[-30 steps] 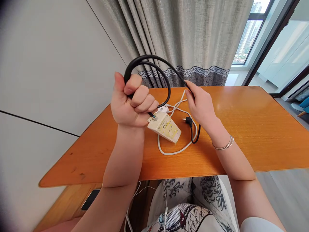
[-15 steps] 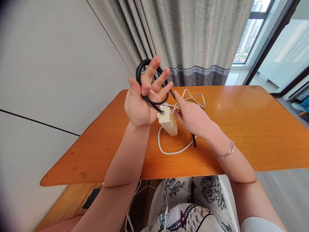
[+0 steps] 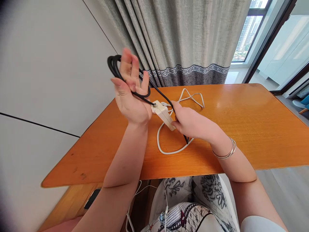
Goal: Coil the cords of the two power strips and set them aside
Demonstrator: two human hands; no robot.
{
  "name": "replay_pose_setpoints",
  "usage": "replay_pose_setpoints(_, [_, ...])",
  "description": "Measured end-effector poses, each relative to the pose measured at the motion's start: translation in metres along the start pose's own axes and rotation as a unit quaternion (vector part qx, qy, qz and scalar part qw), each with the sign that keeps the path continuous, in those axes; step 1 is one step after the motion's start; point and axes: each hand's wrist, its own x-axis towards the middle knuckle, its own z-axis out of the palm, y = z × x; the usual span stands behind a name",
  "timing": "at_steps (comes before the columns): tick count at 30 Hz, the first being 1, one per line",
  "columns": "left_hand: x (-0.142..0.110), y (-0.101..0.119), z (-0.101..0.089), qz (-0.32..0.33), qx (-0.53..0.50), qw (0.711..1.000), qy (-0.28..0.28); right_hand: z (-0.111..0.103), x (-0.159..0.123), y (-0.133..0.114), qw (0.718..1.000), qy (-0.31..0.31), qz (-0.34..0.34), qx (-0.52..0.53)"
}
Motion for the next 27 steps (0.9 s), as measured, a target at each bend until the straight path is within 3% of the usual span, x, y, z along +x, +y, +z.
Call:
replay_pose_setpoints(3, [0.009,-0.007,-0.012,0.052,0.026,0.998,0.012,0.003,0.003,0.002,0.998,0.051,-0.018,0.037])
replay_pose_setpoints(7, [0.019,-0.016,-0.027,0.045,0.015,0.999,0.000,0.006,0.006,0.001,0.985,0.145,0.005,-0.098])
replay_pose_setpoints(11, [0.015,-0.016,-0.026,-0.002,0.037,0.998,-0.049,0.009,0.002,-0.008,0.963,0.098,0.038,-0.247])
replay_pose_setpoints(13, [0.011,-0.013,-0.022,-0.008,0.031,0.997,-0.064,0.009,-0.002,-0.011,0.952,0.099,0.000,-0.289])
replay_pose_setpoints(15, [0.008,-0.009,-0.017,-0.025,0.023,0.996,-0.086,0.008,-0.007,-0.011,0.939,0.151,-0.061,-0.302])
replay_pose_setpoints(20, [0.000,-0.001,-0.011,-0.113,0.026,0.977,-0.180,0.005,-0.014,-0.003,0.900,0.315,-0.191,-0.231])
replay_pose_setpoints(27, [-0.011,0.019,0.002,-0.314,-0.001,0.919,-0.240,-0.006,-0.015,0.001,0.887,0.377,-0.228,-0.135])
